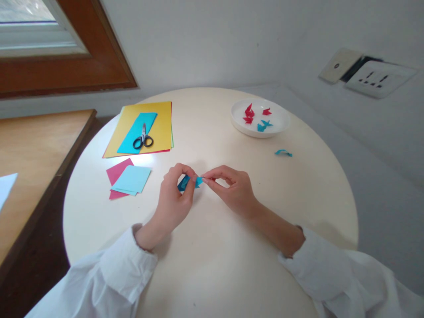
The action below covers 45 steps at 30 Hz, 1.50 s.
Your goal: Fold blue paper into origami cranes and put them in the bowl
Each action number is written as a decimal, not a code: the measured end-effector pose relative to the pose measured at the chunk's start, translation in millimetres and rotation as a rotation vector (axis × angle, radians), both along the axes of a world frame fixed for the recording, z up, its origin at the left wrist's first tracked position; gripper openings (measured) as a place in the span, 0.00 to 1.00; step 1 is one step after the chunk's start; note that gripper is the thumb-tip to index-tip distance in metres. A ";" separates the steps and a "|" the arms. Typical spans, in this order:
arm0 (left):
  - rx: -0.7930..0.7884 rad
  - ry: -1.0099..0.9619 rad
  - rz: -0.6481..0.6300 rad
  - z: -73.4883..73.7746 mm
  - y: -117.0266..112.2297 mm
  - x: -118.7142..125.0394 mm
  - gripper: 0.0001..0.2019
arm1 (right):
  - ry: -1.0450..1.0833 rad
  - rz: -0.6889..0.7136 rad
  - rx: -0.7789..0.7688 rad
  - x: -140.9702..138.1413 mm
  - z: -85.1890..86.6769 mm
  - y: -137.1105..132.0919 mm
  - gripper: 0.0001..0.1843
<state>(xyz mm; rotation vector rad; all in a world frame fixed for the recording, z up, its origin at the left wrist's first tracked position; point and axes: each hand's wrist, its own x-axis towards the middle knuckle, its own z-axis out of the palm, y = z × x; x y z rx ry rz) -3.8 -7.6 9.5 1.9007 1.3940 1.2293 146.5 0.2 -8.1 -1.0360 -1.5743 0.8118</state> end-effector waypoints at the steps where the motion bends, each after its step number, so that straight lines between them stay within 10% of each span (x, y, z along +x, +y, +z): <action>1: 0.001 -0.001 -0.001 -0.2 0.1 0.0 0.04 | 0.005 -0.003 -0.005 -0.1 -0.3 -0.1 0.01; 45: 0.015 -0.067 0.039 -2.4 0.1 0.8 0.03 | 0.222 -0.027 -0.097 -1.8 -1.5 3.4 0.09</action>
